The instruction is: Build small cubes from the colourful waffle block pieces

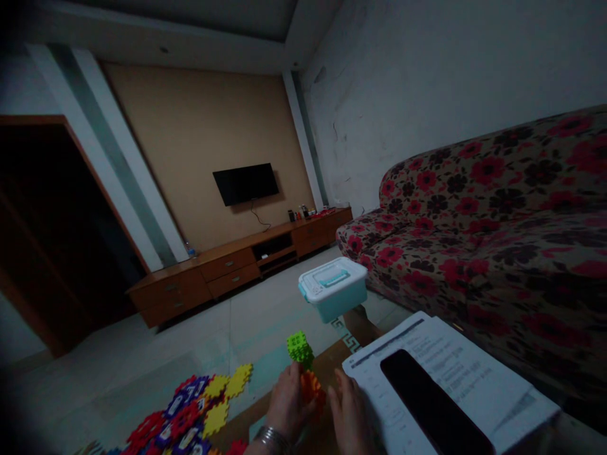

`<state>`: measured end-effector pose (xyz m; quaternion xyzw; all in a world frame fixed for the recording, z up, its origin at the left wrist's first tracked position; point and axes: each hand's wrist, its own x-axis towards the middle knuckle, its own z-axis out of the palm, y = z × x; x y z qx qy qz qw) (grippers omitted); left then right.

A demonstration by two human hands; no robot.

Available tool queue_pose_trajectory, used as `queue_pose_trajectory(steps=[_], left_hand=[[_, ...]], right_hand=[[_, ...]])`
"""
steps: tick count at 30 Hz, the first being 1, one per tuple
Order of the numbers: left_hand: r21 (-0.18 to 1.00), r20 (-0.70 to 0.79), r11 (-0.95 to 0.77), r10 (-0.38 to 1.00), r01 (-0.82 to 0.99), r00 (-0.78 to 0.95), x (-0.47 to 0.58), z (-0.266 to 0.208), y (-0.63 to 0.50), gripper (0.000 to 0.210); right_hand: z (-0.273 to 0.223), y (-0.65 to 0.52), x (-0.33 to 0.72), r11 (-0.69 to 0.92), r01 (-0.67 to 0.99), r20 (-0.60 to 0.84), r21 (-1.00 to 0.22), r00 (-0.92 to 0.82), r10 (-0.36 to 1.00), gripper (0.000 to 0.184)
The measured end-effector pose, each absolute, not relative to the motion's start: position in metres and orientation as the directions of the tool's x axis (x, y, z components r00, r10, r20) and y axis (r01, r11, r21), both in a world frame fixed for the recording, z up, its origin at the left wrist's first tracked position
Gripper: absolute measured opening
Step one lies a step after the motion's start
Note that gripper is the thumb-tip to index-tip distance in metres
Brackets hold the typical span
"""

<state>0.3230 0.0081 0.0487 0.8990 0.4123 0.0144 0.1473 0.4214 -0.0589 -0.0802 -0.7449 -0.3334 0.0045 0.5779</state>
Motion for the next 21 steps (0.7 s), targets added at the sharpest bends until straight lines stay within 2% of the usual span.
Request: queue_pose_trajectory(steps=[3,7,12,16,21], left_hand=[[0.178,-0.125,-0.588,0.782,0.789,0.611,0.331,0.037,-0.001,0.045],[0.127,-0.052,-0.592,0.798,0.796,0.601,0.336,0.025,-0.002,0.048],[0.194,-0.129,-0.531,0.820,0.825,0.558,0.344,0.022,0.000,0.069],[0.221,-0.174,-0.543,0.795,0.810,0.581,0.349,0.023,0.003,0.063],[0.223,-0.214,-0.589,0.747,0.777,0.629,0.349,0.026,0.009,0.066]], right_hand=[[-0.079,-0.060,0.416,-0.094,0.485,0.397,-0.870,0.799,0.452,0.038],[-0.078,-0.060,0.412,-0.102,0.487,0.401,-0.867,0.805,0.437,0.039],[-0.082,-0.061,0.411,-0.143,0.494,0.377,-0.858,0.794,0.478,0.043],[-0.074,-0.065,0.411,-0.226,0.511,0.341,-0.829,0.783,0.519,0.044],[-0.060,-0.070,0.410,-0.210,0.499,0.291,-0.841,0.744,0.601,0.048]])
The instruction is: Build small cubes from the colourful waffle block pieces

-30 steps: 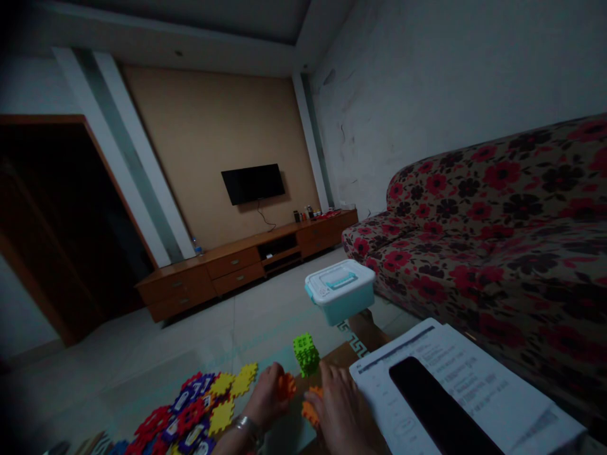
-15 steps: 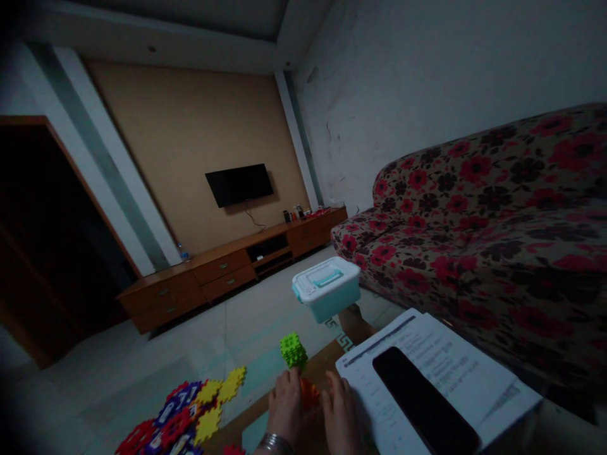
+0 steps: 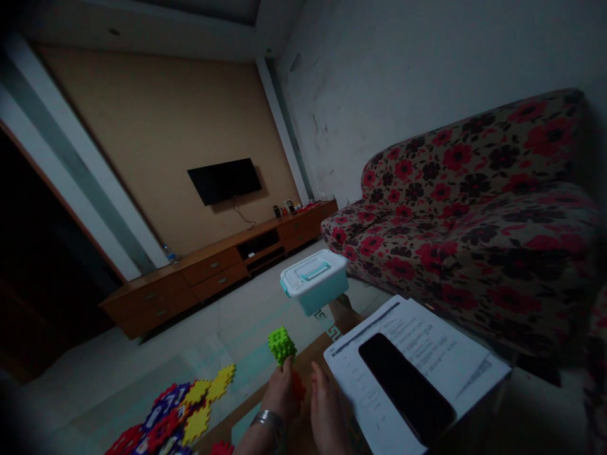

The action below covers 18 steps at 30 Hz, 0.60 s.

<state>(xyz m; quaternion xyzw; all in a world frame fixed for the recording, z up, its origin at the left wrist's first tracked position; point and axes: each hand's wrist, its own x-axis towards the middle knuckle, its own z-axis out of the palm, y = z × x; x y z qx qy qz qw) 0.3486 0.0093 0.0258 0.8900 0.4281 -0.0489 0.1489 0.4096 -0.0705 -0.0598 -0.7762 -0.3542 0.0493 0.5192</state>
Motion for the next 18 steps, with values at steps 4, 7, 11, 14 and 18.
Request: queue_pose_trajectory(steps=[4,7,11,14,18], left_hand=[[0.217,-0.233,-0.606,0.729,0.765,0.644,0.347,0.028,0.013,0.075],[0.212,-0.251,-0.607,0.724,0.766,0.643,0.348,0.026,0.016,0.079],[0.222,-0.279,-0.611,0.707,0.760,0.650,0.352,0.021,0.021,0.082],[0.242,-0.279,-0.616,0.696,0.750,0.662,0.353,0.017,0.025,0.093],[0.281,-0.286,-0.617,0.677,0.735,0.678,0.349,0.013,0.033,0.104]], right_hand=[[-0.054,-0.073,0.408,-0.161,0.449,0.281,-0.879,0.761,0.584,0.046],[-0.050,-0.073,0.405,-0.101,0.367,0.240,-0.925,0.768,0.593,0.046],[-0.047,-0.070,0.402,-0.022,0.293,0.204,-0.956,0.717,0.666,0.051],[-0.048,-0.069,0.401,-0.014,0.306,0.210,-0.952,0.687,0.696,0.052],[-0.046,-0.070,0.402,-0.049,0.343,0.211,-0.938,0.677,0.705,0.053]])
